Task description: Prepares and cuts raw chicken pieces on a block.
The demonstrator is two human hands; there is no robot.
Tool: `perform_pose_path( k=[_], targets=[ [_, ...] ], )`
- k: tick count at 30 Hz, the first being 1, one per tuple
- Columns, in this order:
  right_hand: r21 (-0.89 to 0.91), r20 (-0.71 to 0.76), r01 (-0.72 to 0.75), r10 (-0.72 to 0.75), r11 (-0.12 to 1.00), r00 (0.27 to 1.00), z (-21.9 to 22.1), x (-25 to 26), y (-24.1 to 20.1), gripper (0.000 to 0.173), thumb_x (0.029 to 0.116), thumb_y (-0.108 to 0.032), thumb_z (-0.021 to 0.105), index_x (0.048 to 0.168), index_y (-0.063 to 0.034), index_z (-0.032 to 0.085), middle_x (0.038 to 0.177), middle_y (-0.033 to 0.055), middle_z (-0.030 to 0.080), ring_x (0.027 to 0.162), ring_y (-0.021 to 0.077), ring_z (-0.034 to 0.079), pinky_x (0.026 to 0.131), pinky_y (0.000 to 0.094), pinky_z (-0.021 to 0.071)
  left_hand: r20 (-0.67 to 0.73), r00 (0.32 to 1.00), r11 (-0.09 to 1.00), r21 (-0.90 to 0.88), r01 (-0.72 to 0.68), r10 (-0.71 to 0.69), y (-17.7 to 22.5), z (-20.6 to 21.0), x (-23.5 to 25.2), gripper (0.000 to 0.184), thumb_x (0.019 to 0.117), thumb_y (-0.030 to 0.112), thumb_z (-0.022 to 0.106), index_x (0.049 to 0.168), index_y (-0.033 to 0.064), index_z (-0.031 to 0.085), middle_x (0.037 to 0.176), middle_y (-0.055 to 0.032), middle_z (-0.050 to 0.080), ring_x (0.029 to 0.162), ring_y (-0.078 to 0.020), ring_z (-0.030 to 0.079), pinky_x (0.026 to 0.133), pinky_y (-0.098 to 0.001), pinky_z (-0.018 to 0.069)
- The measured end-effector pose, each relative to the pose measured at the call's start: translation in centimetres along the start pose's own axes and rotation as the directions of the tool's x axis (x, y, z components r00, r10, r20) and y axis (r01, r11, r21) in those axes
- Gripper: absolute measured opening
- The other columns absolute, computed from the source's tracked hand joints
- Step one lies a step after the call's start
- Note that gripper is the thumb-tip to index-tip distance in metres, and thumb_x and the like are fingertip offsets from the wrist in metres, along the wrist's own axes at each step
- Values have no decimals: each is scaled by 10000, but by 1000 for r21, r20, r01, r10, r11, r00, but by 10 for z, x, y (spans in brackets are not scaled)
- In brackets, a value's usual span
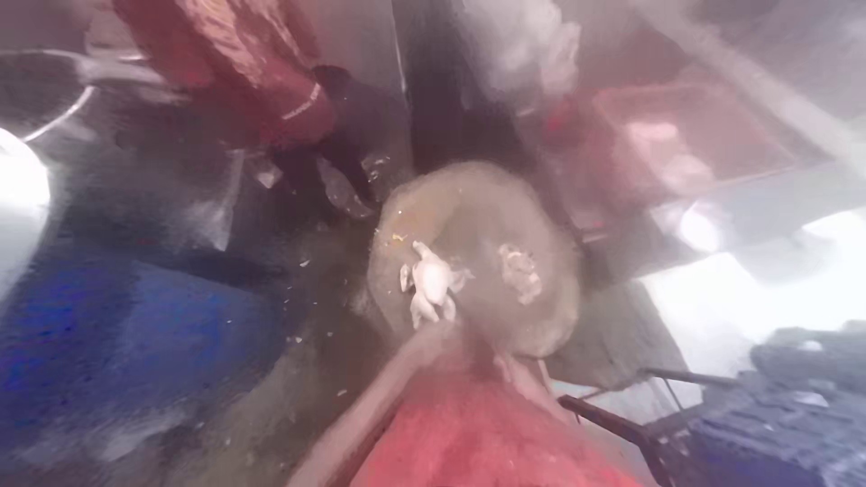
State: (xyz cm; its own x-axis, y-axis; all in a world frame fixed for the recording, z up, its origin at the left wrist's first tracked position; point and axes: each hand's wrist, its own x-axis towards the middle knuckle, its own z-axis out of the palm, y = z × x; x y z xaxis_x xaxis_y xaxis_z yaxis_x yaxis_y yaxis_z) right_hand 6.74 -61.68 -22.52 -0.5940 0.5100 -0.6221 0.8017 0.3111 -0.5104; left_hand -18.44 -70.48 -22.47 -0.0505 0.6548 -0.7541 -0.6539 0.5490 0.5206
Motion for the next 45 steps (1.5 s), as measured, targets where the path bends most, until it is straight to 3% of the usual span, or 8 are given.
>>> perform_pose_path(
  k=[5, 11, 19, 26, 31, 36, 41, 45],
  targets=[
    [216, 48, 79, -91, 973, 995, -13, 10, 28, 649, 1083, -566, 264, 1337, -74, 601, 1146, 171, 705, 1077, 296, 688, 982, 531, 532, -118, 987, 990, 100, -101, 112, 43, 15, -30, 147, 1045, 120, 450, 984, 59, 569, 688, -6, 589, 598, -124, 589, 593, -291, 541],
    [508, 19, 1, -13, 862, 1000, -28, -4, 57, 599, 1105, -492, 261, 1361, -64, 592, 1217, 150, 684, 1111, 246, 667, 1002, 480, 527, 39, 948, 883, 354, -309, 316, 105, 46, -64, 96, 962, 59, 535, 1042, 74, 587, 755, 13, 627, 677, -106, 616, 682, -290, 557],
    [730, -165, -8, 188, 684, 968, -26, -8, 67, 567, 1116, -429, 222, 1160, -45, 638, 814, 55, 625, 708, 151, 614, 686, 374, 560, -60, 975, 774, 619, -133, 216, 93, 9, 40, 177, 1053, 151, 528, 1101, 10, 623, 843, -3, 648, 704, -79, 616, 677, -267, 551],
    [346, -250, 41, 50, 937, 967, -36, -3, -21, 564, 1092, -462, 298, 1392, -56, 551, 1157, 133, 708, 1068, 239, 694, 975, 475, 555, -18, 984, 642, 760, -102, 177, 83, -27, 42, 292, 1040, 223, 563, 1227, 3, 607, 947, -49, 672, 795, -101, 641, 761, -314, 564],
    [-193, -197, 228, -265, 954, 944, -68, 25, -114, 586, 1070, -577, 317, 1416, -161, 542, 942, 155, 724, 860, 364, 722, 752, 589, 570, -1, 992, 382, 923, -48, 127, 70, -46, 11, 527, 1025, 291, 615, 1459, 9, 512, 1411, -202, 586, 1315, -295, 560, 1122, -474, 429],
    [-203, -48, -110, 103, 973, 994, -91, 26, -66, 611, 1082, -561, 280, 1430, -135, 545, 1218, 216, 679, 1145, 418, 655, 961, 648, 495, 83, 990, 663, 736, -138, 114, 73, -69, 29, 216, 1041, 193, 551, 1124, 15, 641, 892, -23, 660, 758, -86, 626, 728, -291, 552],
    [-67, -13, -264, 264, 962, 964, -67, -15, -4, 643, 1080, -577, 245, 1368, -85, 542, 1141, 225, 680, 1075, 393, 675, 938, 610, 517, 135, 990, 617, 775, -135, 48, 66, -103, 22, 253, 1027, 216, 569, 1148, 9, 649, 913, -63, 673, 762, -130, 643, 740, -360, 572],
    [163, -71, -223, 237, 961, 969, -33, -20, -5, 597, 1097, -510, 267, 1369, -74, 569, 1165, 202, 685, 1108, 330, 671, 988, 547, 519, 162, 981, 845, 506, -172, 103, 98, -74, -2, 149, 986, 83, 576, 1109, 12, 618, 883, -18, 692, 783, -103, 669, 760, -308, 587]
  ],
)
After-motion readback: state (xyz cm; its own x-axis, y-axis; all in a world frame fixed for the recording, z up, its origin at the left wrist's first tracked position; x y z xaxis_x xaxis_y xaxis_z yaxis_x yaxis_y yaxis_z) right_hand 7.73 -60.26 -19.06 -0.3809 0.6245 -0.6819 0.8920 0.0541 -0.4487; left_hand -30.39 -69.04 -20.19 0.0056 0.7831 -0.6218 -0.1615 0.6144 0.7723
